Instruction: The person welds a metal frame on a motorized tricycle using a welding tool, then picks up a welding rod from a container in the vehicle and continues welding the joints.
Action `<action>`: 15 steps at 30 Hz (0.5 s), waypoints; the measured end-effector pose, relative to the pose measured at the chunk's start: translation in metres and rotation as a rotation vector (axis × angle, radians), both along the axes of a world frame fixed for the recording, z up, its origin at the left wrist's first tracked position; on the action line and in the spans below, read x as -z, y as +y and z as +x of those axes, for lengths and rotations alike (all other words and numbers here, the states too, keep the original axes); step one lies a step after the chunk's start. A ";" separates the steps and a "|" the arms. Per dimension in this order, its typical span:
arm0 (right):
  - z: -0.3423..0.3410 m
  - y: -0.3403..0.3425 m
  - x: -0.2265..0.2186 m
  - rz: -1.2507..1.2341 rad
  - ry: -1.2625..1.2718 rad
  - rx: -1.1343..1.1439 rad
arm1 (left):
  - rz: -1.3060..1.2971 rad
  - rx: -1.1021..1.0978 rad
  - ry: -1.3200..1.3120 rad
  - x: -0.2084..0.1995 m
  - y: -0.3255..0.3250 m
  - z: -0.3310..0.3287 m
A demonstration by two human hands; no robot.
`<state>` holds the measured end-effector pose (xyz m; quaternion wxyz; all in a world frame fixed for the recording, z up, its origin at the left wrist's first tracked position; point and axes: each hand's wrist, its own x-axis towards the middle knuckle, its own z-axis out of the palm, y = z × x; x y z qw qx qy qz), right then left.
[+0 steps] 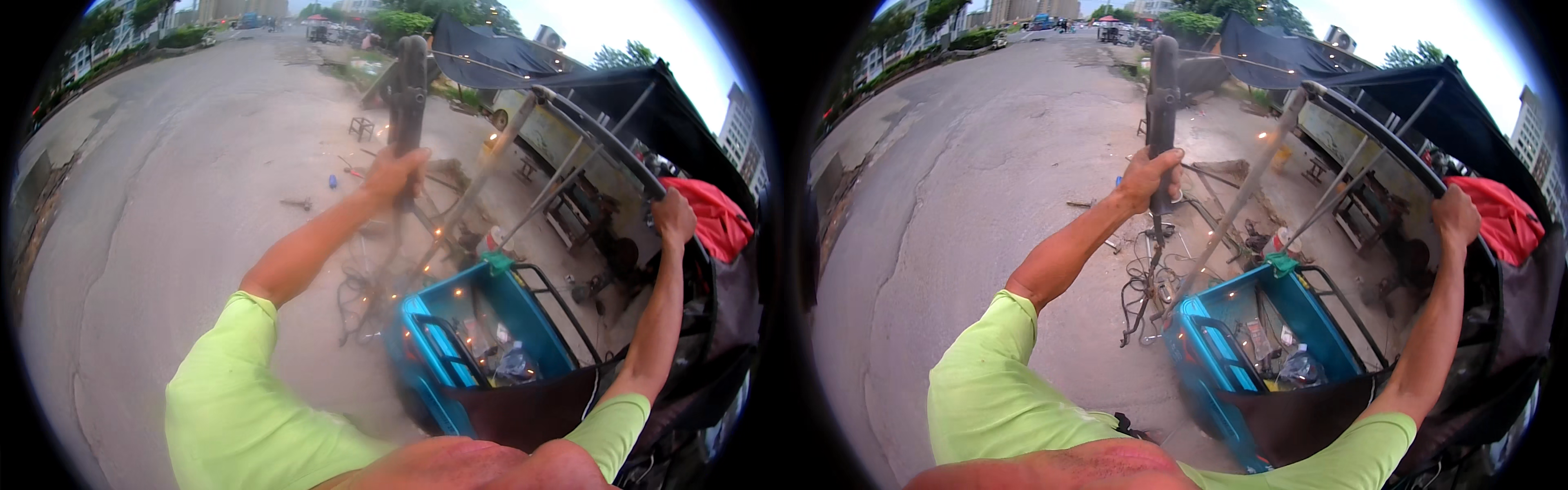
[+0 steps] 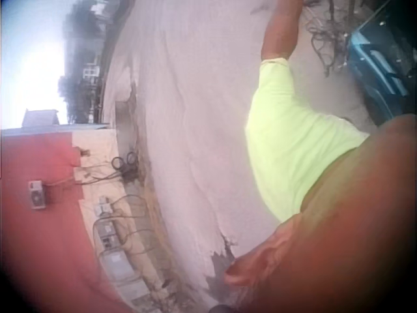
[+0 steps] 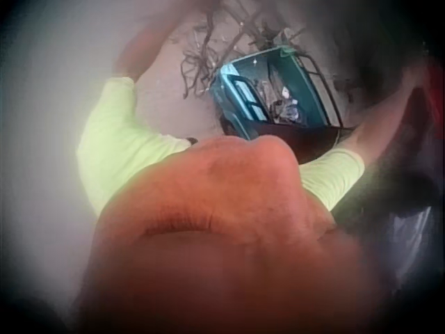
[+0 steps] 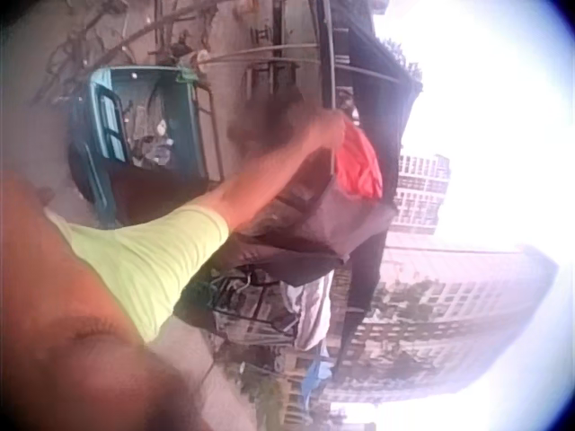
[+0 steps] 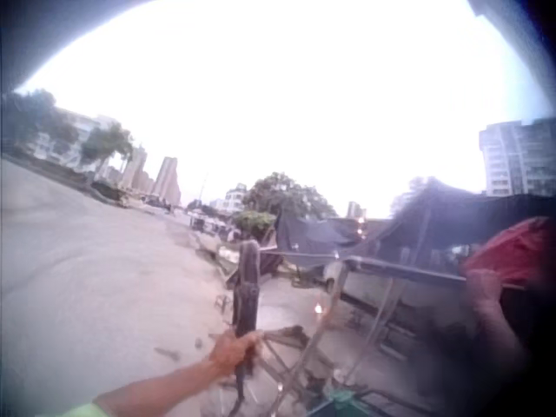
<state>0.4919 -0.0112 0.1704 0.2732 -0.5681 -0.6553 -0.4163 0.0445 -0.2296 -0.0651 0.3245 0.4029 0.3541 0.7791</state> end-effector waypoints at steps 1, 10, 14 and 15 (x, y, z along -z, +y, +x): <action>-0.001 -0.001 0.000 -0.001 -0.001 -0.005 | 0.014 -0.015 0.042 0.000 -0.001 0.003; -0.007 -0.010 0.000 -0.040 0.010 0.019 | -0.021 -0.150 0.264 -0.006 -0.002 0.010; -0.007 -0.011 0.000 -0.040 0.010 0.026 | -0.045 -0.184 0.327 -0.005 0.003 0.010; -0.006 -0.011 0.000 -0.029 0.015 0.019 | -0.054 -0.196 0.342 -0.005 0.004 0.010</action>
